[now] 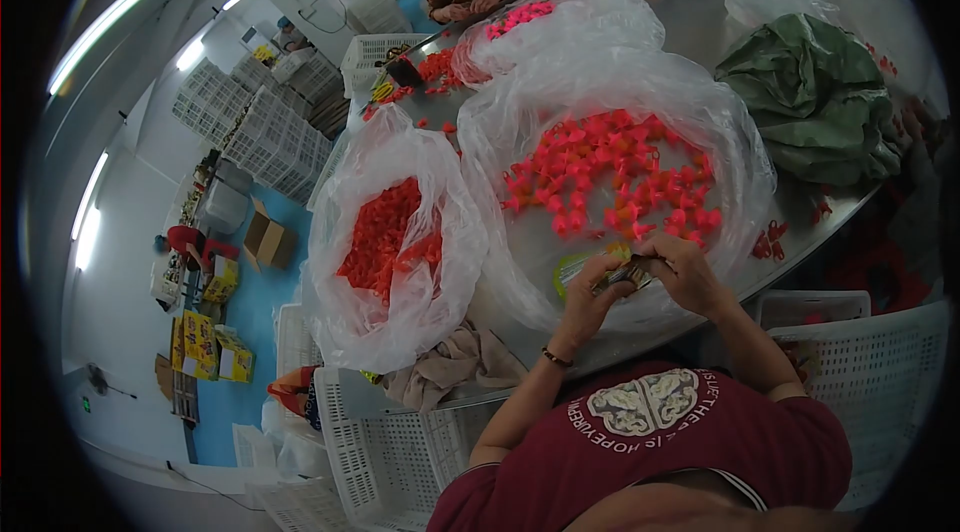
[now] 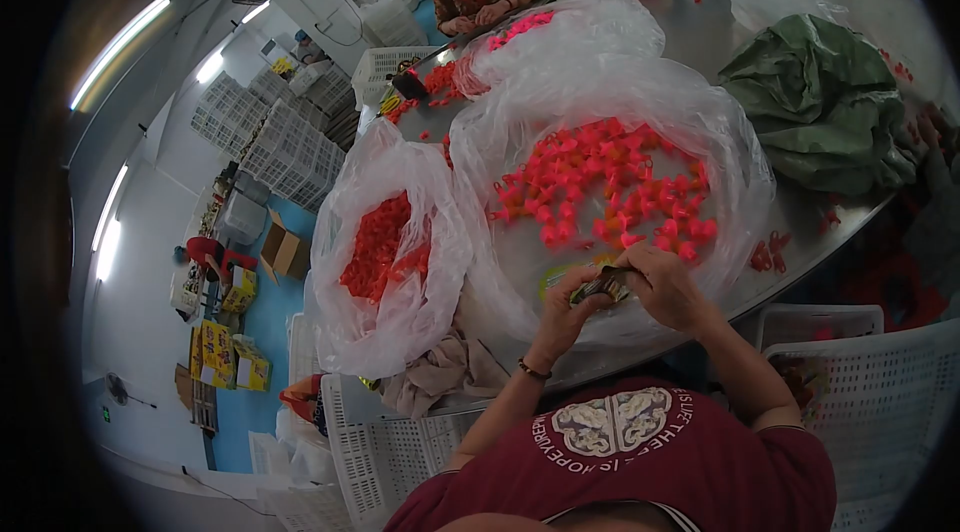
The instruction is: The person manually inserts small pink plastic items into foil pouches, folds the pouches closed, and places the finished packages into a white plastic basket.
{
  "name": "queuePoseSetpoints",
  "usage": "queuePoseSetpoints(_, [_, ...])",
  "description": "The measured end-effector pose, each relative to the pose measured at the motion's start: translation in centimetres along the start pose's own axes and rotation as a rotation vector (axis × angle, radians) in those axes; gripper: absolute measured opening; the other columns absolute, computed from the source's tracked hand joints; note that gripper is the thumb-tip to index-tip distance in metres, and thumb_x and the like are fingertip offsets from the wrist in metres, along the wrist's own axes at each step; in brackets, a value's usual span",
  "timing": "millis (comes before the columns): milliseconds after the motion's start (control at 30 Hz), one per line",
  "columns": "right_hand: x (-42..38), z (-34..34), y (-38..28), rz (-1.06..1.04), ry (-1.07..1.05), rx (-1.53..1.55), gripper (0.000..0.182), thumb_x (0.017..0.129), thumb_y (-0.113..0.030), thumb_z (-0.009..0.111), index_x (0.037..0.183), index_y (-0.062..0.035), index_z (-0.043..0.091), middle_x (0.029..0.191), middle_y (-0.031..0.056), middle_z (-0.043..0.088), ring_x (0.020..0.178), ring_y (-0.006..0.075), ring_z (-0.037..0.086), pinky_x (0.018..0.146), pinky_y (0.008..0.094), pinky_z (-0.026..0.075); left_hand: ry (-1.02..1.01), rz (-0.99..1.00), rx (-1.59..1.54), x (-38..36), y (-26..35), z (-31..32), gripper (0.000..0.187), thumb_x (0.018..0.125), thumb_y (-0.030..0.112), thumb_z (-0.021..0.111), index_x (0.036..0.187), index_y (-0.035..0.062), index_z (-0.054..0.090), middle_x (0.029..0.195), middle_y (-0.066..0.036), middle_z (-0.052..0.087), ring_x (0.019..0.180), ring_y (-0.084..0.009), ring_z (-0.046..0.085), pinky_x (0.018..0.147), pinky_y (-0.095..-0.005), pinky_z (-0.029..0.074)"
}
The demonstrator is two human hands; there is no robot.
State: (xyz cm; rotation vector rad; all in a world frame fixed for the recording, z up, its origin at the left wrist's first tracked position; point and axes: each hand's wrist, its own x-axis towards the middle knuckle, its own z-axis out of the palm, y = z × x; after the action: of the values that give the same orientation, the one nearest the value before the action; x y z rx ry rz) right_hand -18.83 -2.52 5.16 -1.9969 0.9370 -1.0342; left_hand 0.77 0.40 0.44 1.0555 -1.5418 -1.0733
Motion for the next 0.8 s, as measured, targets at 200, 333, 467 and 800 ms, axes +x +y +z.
queuePoseSetpoints(200, [-0.8,-0.2,-0.3,0.067,0.007,-0.042,0.016,0.077,-0.003,0.065,0.092,0.0009,0.062,0.082,0.0146,0.061,0.077,0.0279,0.063,0.067,0.0342,0.047,-0.033,-0.12,-0.107,-0.2,0.8,1.2,0.031,0.08,0.003,0.07,0.11,0.0002,0.06,0.103,-0.006,0.06,0.097,-0.0162,0.058,0.085,-0.0305,0.047])
queuePoseSetpoints(333, [-3.2,-2.7,0.8,0.221,0.085,-0.089,0.013,0.076,-0.002,0.066,0.088,0.0028,0.064,0.078,0.0146,0.063,0.073,0.0256,0.064,0.066,0.0327,0.048,0.088,-0.006,0.172,-0.3,-0.8,1.0,0.03,0.08,0.005,0.069,0.108,0.0007,0.061,0.102,-0.008,0.061,0.098,-0.0205,0.059,0.085,-0.0321,0.047])
queuePoseSetpoints(467, [-8.2,-9.4,-0.3,0.351,0.191,-0.253,0.014,0.074,-0.004,0.064,0.085,0.0048,0.063,0.068,0.0118,0.062,0.064,0.0155,0.06,0.059,0.0296,0.045,0.185,0.089,0.399,-0.3,-2.0,0.1,0.032,0.077,0.005,0.069,0.108,0.0013,0.06,0.104,-0.013,0.06,0.1,-0.0295,0.057,0.088,-0.0368,0.046])
queuePoseSetpoints(800, [-37.8,-22.7,5.2,1.385,0.175,-1.413,0.041,0.072,-0.018,0.068,0.108,0.0015,0.062,0.1,0.0229,0.064,0.093,0.0363,0.064,0.078,0.0445,0.052,0.114,0.13,0.834,-1.0,-4.4,-0.1,0.042,0.07,0.013,0.074,0.108,0.0054,0.057,0.112,-0.012,0.054,0.111,-0.0296,0.048,0.097,-0.0421,0.036])
